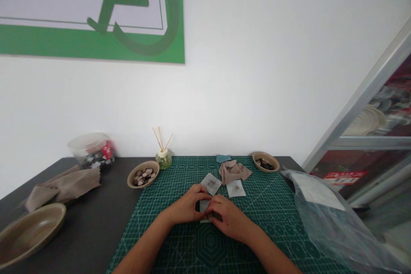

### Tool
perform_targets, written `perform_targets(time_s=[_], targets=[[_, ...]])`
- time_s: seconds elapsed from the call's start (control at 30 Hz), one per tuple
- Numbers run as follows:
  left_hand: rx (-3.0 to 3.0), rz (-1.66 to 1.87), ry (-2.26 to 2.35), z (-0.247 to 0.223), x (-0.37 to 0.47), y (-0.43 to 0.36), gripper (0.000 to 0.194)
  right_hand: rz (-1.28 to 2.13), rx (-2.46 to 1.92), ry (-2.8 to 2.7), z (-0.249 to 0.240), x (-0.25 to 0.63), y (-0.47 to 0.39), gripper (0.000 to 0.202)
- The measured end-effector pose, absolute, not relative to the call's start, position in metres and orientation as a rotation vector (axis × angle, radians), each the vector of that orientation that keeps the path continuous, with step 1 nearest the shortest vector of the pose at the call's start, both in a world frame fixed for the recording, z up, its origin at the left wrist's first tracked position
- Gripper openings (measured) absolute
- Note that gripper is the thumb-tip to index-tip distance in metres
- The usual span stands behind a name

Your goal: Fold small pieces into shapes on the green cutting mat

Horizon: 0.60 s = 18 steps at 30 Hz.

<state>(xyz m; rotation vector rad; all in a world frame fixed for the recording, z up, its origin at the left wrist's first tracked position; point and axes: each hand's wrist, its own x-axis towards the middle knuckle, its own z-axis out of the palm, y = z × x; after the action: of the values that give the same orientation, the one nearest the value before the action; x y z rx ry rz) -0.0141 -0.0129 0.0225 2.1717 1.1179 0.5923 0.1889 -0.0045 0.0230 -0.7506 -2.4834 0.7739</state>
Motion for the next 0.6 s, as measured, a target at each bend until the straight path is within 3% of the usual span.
perform_targets(time_s=[0.6], targets=[[2.1,0.544,1.138,0.0239,-0.015,-0.0134,0.052,0.861,-0.874,-2.434,0.0215,0.1923,-0.0016,0.023]])
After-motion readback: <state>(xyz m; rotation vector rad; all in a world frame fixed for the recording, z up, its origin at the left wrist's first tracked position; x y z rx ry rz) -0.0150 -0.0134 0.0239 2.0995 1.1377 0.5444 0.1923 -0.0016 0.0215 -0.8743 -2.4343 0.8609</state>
